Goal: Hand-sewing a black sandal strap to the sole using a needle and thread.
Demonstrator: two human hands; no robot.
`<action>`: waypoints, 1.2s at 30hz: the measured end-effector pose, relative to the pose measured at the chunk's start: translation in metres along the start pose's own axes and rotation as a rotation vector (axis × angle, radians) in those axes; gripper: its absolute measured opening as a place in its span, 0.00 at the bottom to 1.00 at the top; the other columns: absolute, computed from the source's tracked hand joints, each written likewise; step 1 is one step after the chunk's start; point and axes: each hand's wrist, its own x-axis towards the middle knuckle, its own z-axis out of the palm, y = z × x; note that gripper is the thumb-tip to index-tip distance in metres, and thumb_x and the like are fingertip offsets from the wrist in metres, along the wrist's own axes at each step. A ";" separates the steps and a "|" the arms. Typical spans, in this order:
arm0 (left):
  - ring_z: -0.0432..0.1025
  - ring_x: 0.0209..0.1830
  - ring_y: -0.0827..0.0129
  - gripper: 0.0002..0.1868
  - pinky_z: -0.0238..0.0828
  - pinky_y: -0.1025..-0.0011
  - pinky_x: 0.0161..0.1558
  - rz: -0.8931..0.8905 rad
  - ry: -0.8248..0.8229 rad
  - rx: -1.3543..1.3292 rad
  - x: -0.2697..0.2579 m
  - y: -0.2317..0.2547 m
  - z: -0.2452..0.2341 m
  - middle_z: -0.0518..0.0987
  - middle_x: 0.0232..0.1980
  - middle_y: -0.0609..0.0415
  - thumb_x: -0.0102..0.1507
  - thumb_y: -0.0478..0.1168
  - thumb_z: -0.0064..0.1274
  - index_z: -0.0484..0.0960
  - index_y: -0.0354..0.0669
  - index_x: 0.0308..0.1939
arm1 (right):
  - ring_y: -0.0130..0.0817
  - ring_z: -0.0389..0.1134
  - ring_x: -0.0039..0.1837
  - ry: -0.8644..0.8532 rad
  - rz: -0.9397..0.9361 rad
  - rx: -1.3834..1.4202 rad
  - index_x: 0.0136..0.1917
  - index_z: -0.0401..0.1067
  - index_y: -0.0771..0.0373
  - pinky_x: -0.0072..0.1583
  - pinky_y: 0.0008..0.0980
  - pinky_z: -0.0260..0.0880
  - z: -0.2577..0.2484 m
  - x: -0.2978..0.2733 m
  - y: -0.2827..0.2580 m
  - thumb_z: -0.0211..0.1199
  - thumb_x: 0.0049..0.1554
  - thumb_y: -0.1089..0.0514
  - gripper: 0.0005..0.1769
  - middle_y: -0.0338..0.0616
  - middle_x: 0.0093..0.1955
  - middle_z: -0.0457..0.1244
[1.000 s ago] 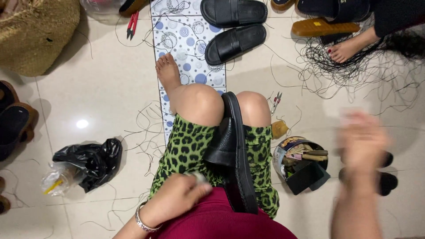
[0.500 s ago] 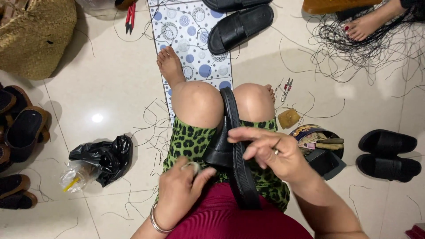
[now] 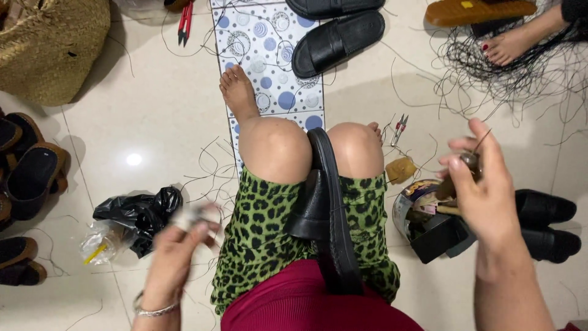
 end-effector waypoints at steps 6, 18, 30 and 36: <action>0.64 0.68 0.51 0.43 0.64 0.55 0.71 0.684 0.209 0.641 0.036 0.056 0.069 0.66 0.67 0.42 0.54 0.56 0.65 0.61 0.39 0.64 | 0.27 0.66 0.39 -0.487 0.001 -0.438 0.69 0.72 0.44 0.43 0.29 0.71 0.024 -0.025 -0.045 0.56 0.59 0.52 0.24 0.34 0.50 0.65; 0.50 0.84 0.46 0.67 0.34 0.39 0.80 0.788 -0.276 0.905 0.057 0.030 0.108 0.57 0.81 0.37 0.47 0.65 0.74 0.52 0.39 0.78 | 0.31 0.64 0.25 -0.647 -0.396 -0.655 0.66 0.75 0.39 0.28 0.33 0.68 0.037 -0.011 -0.081 0.61 0.53 0.59 0.28 0.34 0.36 0.62; 0.56 0.82 0.44 0.66 0.34 0.41 0.80 0.843 -0.235 0.839 0.062 0.015 0.111 0.61 0.79 0.33 0.49 0.64 0.74 0.52 0.36 0.77 | 0.38 0.67 0.23 -0.706 -0.625 -0.960 0.58 0.65 0.57 0.27 0.35 0.65 0.057 -0.002 -0.110 0.60 0.51 0.58 0.21 0.46 0.37 0.65; 0.56 0.81 0.42 0.59 0.34 0.44 0.81 0.877 -0.193 0.834 0.060 0.016 0.113 0.61 0.78 0.31 0.55 0.67 0.65 0.54 0.35 0.76 | 0.45 0.67 0.28 -0.659 -0.571 -0.714 0.45 0.63 0.61 0.29 0.44 0.68 0.075 0.000 -0.093 0.56 0.63 0.54 0.09 0.47 0.37 0.65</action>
